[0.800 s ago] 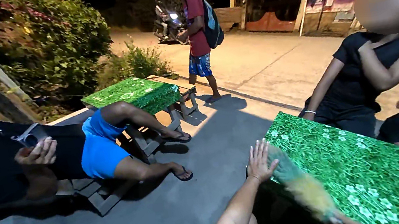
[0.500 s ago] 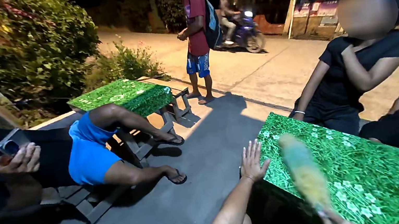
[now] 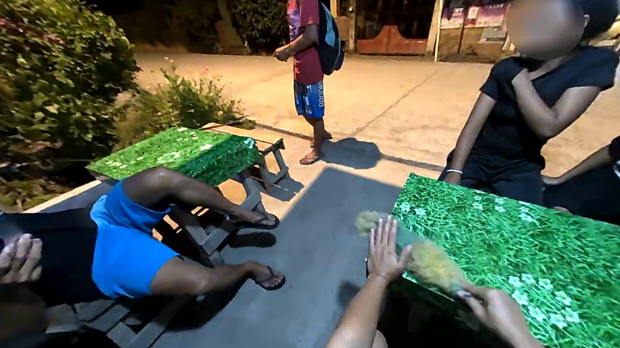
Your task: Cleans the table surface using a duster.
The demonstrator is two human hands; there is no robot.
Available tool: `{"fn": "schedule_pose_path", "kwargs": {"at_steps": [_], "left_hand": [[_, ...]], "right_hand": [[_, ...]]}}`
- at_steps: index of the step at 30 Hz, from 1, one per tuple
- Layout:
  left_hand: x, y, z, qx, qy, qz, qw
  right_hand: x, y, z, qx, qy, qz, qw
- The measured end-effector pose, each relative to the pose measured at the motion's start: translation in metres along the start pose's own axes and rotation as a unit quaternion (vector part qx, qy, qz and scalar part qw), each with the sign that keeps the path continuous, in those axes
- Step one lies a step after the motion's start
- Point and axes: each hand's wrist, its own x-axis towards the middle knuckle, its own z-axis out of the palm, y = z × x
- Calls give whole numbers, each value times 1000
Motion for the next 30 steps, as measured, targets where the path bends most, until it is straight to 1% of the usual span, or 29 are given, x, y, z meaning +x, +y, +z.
{"fn": "schedule_pose_path", "kwargs": {"at_steps": [1,2,4,5,6,7,9,10,11,12,13,14,15,17,18,19,22,24,25,26,27,29,30], "left_hand": [[0,0,-1,1,0,-1,1000],[0,0,-2,6,4,1,1000],[-2,-1,-1,11,8,6,1000],[-2,-1,0,12,6,7,1000],[-3,-2,0,12,4,7,1000],[-2,-3,0,14,5,9,1000],[-1,-4,1,16,15,16,1000],[-1,-3,1,13,18,18,1000],[-2,-1,-1,8,11,13,1000],[-3,1,-3,6,3,7,1000],[-4,1,-4,7,0,6,1000],[-4,1,-5,7,6,8,1000],[-4,0,-4,8,9,10,1000],[-6,0,-4,9,3,7,1000],[-7,-2,-4,11,8,4,1000],[-8,-4,-5,10,19,0,1000],[-15,-4,-8,2,52,-5,999],[-12,-6,-2,0,71,22,997],[-12,-10,2,-1,75,38,996],[-11,-11,3,-5,66,47,997],[-10,-8,2,-7,52,48,997],[-7,-6,0,-2,20,39,999],[-8,-8,2,-5,18,40,999]], "right_hand": [[9,7,-6,-10,20,29,999],[19,13,-10,-21,50,79,995],[37,20,-10,-36,96,202,974],[41,18,-6,-35,101,239,965],[42,9,-3,-38,93,244,965],[39,-2,0,-45,69,219,972],[28,-18,8,-52,10,105,993],[22,-21,12,-43,-14,38,998],[19,-21,12,-32,-39,-9,999],[19,-18,9,-26,-49,-30,998],[20,-13,4,-24,-37,-20,999],[23,-7,-2,-25,-9,16,1000],[25,-3,-6,-27,21,78,996],[27,-3,-2,-28,71,199,977],[24,-11,2,-19,74,225,971],[16,-22,6,-6,59,224,973],[-28,-49,11,64,-35,152,986],[-55,-38,14,143,-44,101,984],[-72,-27,15,189,-22,98,977],[-92,-15,13,234,24,116,965],[-114,-2,8,276,97,150,944],[-162,24,-3,312,294,229,874],[-187,37,-11,293,381,270,834]]}}
